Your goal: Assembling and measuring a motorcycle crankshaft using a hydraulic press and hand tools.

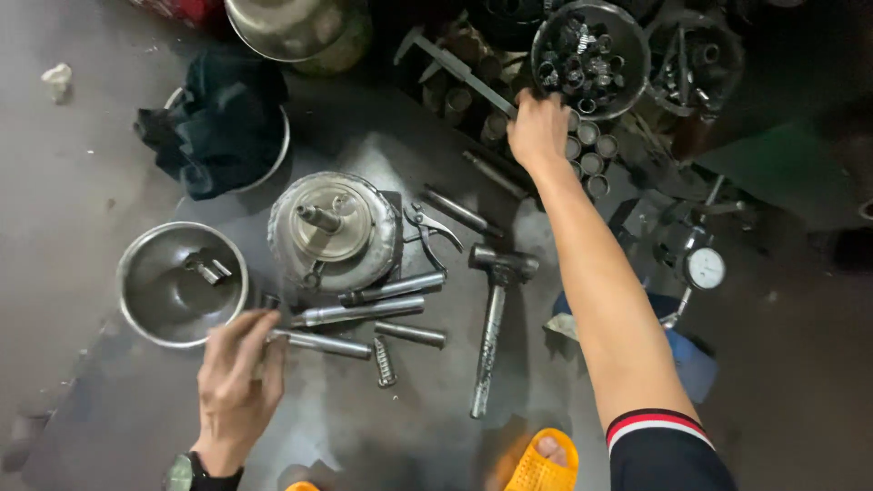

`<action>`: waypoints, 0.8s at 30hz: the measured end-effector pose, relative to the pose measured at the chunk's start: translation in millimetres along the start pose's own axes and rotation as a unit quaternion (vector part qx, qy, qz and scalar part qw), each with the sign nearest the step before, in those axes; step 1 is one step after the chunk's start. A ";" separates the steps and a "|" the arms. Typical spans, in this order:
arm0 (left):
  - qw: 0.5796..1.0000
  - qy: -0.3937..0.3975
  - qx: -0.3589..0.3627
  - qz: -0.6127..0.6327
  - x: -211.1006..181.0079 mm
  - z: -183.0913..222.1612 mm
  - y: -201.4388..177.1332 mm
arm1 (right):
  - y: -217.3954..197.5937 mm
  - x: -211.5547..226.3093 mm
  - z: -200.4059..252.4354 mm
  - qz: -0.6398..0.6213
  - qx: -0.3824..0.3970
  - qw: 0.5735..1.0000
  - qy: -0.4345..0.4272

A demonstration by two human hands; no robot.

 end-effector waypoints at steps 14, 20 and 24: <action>0.996 -0.075 -0.002 -0.042 -8.7 -120.6 102.7 | -147.6 58.2 96.5 -0.507 -0.089 0.838 0.181; 0.971 -0.089 -0.196 0.108 -0.4 -89.3 19.0 | -247.9 88.8 139.3 -0.636 -0.123 0.728 0.227; 0.909 -0.174 -0.261 0.274 -3.3 -43.7 -90.2 | -293.0 110.4 150.1 -0.649 -0.095 0.746 0.114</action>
Point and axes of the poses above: each hand's wrist, its own z-axis away from the middle knuckle, its own y-axis out of the palm, x = y × z, the point moved 7 cm from there along -z, towards the middle knuckle, and after that the axes turned 14 degrees about -x, right-handed, at the moved point
